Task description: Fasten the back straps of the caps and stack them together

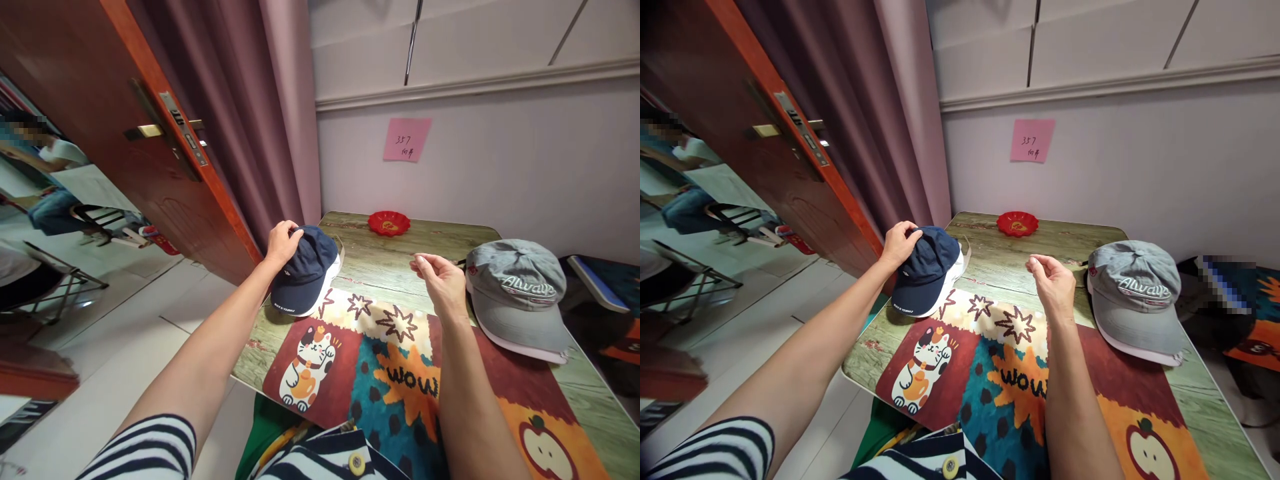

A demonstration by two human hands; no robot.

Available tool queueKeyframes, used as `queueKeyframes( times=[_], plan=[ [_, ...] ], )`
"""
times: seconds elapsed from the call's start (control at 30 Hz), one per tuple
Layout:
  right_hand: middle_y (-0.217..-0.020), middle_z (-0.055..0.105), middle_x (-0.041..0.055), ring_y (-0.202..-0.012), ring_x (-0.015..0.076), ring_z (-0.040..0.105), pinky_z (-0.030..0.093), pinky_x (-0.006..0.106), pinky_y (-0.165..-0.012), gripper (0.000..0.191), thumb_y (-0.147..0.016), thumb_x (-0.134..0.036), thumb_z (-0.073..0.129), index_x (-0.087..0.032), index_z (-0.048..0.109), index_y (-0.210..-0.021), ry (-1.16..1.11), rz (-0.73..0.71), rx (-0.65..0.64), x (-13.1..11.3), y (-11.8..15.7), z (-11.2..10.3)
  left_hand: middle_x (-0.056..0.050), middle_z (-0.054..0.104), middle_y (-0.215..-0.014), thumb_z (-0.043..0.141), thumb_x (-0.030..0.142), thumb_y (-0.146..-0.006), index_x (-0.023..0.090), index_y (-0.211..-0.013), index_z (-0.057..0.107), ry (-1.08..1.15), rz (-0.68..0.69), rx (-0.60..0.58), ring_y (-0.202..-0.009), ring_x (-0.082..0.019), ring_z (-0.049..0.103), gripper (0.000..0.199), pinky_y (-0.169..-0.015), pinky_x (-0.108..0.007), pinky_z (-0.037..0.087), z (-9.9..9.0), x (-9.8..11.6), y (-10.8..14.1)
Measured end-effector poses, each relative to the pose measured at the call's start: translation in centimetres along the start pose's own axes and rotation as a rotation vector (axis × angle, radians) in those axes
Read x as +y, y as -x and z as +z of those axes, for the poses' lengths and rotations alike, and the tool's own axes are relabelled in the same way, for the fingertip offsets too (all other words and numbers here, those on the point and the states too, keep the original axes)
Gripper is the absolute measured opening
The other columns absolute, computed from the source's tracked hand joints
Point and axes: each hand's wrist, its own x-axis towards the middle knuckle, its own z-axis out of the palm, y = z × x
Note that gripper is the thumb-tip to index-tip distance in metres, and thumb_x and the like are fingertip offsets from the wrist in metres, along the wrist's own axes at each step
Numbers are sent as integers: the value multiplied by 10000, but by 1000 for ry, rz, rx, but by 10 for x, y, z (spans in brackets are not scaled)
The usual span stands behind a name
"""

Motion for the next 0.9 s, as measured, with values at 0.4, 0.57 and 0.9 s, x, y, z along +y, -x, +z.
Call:
queueKeyframes(
  times=[0.4,0.57,0.9],
  plan=[
    [-878,777,114,-862,254,738,562,396,-830,509,-761,-612,752,-166,757,-1007,-28,34,-57,-6,5,5,-16,660,-803,669,308,-788,187,-789,669,130,35,125,-723,-160,574,121,-745,-291,468,-24,31,-1],
    [-869,767,95,-877,246,725,568,382,-824,528,-726,-627,785,-180,751,-1005,-94,97,-159,-15,10,8,-9,663,-819,688,284,-795,179,-793,672,264,162,141,-732,-141,587,107,-729,-268,473,-45,83,-2],
    [-968,781,52,-946,250,750,619,380,-799,530,-799,-743,644,-265,724,-1014,-608,286,-446,-28,14,15,-1,643,-758,749,338,-778,172,-813,677,727,86,-121,-675,-123,564,184,-629,-239,464,-17,163,25]
  ],
)
